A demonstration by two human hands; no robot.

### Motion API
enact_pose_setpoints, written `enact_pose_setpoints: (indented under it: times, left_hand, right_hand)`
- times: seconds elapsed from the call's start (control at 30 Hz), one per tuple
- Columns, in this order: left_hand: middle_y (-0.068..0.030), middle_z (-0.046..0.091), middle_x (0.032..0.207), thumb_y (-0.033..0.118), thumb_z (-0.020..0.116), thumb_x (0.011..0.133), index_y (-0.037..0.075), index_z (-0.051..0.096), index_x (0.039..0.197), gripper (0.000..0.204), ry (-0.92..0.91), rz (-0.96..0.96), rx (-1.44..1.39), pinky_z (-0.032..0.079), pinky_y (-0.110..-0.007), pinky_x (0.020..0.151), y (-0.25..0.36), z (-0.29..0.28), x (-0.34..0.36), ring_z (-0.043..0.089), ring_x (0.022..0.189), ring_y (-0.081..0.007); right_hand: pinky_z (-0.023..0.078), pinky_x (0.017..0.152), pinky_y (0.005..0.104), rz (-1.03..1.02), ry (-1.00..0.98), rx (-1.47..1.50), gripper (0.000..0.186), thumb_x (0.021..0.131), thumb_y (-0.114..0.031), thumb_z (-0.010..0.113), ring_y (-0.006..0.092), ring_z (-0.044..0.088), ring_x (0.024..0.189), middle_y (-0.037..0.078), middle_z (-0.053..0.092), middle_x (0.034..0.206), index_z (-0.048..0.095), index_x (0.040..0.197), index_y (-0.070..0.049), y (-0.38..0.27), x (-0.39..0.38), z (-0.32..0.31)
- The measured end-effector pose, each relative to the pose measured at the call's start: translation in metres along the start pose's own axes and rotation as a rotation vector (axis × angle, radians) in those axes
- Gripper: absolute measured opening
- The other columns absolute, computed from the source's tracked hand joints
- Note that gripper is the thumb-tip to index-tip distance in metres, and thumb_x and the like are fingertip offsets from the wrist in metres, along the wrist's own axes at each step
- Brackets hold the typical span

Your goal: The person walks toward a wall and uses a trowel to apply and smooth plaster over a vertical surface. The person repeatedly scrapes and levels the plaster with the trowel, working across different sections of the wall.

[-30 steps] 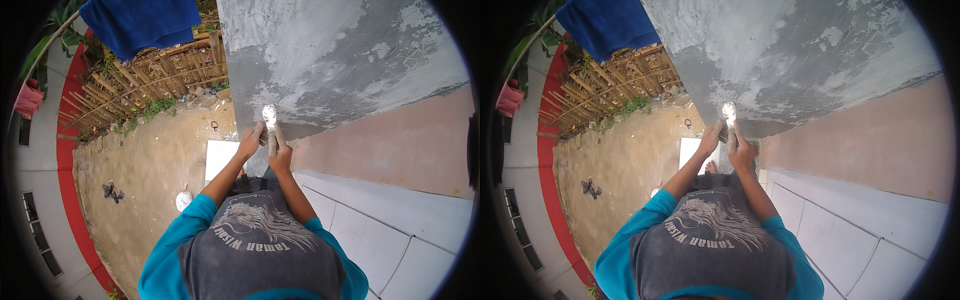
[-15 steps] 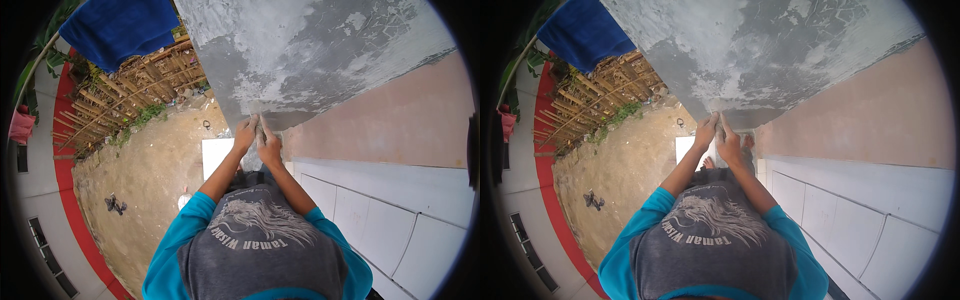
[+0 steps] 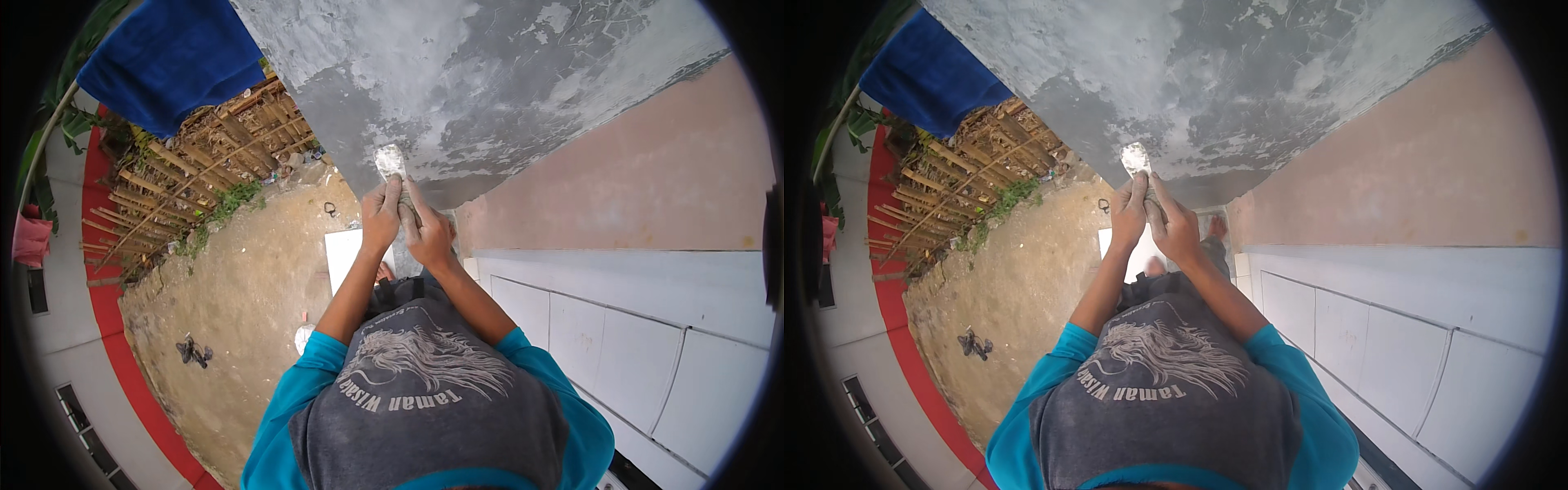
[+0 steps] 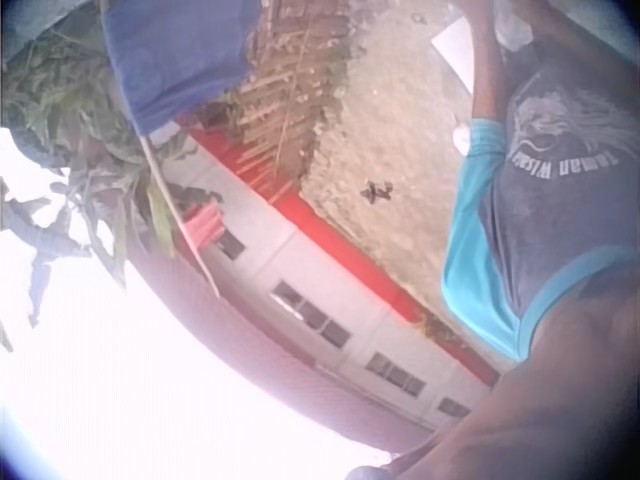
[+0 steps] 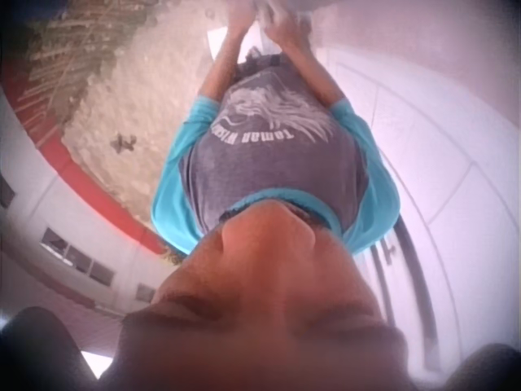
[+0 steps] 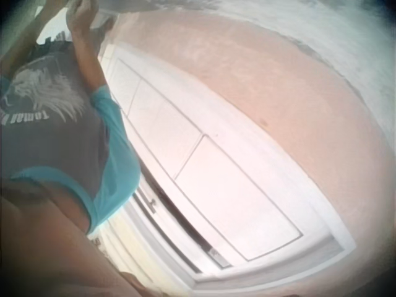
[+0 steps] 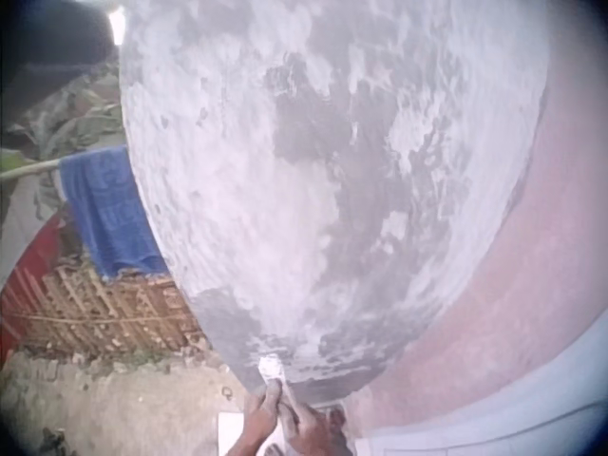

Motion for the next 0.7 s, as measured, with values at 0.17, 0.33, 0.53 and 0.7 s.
enact_pose_setpoints:
  times: [0.17, 0.33, 0.53, 0.7]
  left_hand:
    - [-0.0001, 0.058, 0.062, 0.034, 0.060, 0.112, -0.003, 0.069, 0.079, 0.050, 0.049, 0.077, 0.165, 0.038, -0.033, 0.056, -0.005, -0.012, 0.015, 0.046, 0.062, -0.0078]
    - [-0.0023, 0.058, 0.061, 0.037, 0.062, 0.111, -0.004, 0.069, 0.079, 0.053, 0.072, -0.170, 0.220, 0.040, -0.035, 0.058, -0.042, -0.015, 0.004, 0.048, 0.065, -0.0091]
    - [-0.0002, 0.057, 0.062, 0.039, 0.062, 0.111, -0.004, 0.070, 0.079, 0.055, 0.016, 0.087, 0.147, 0.040, -0.033, 0.057, -0.012, -0.014, 0.016, 0.049, 0.064, -0.0078]
    - [-0.0015, 0.063, 0.070, 0.040, 0.060, 0.112, -0.003, 0.071, 0.083, 0.054, 0.012, -0.239, 0.159, 0.044, -0.032, 0.061, -0.069, -0.025, 0.009, 0.053, 0.066, -0.0093]
  right_hand:
    - [0.060, 0.075, 0.0428, 0.079, -0.089, -0.119, 0.055, 0.102, -0.012, 0.065, 0.0402, 0.078, 0.088, 0.027, 0.077, 0.107, 0.055, 0.155, -0.004, 0.020, 0.002, 0.016]
    - [0.059, 0.069, 0.0443, 0.191, -0.182, -0.164, 0.056, 0.102, -0.014, 0.066, 0.0388, 0.076, 0.078, 0.023, 0.077, 0.096, 0.055, 0.156, -0.006, 0.033, -0.020, 0.020]
    - [0.059, 0.072, 0.0475, 0.085, -0.027, -0.083, 0.058, 0.102, -0.016, 0.066, 0.0399, 0.076, 0.080, 0.023, 0.078, 0.099, 0.054, 0.158, -0.009, 0.024, -0.008, 0.019]
    - [0.057, 0.073, 0.0503, 0.354, -0.293, -0.244, 0.060, 0.103, -0.024, 0.066, 0.0414, 0.076, 0.082, 0.024, 0.078, 0.097, 0.052, 0.160, -0.013, 0.052, -0.030, 0.029]
Point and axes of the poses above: each hand's wrist, its own x-axis towards the middle knuckle, its own z-axis out of the palm, y = z × x, the point moved 7 cm from there along x, towards the middle knuckle
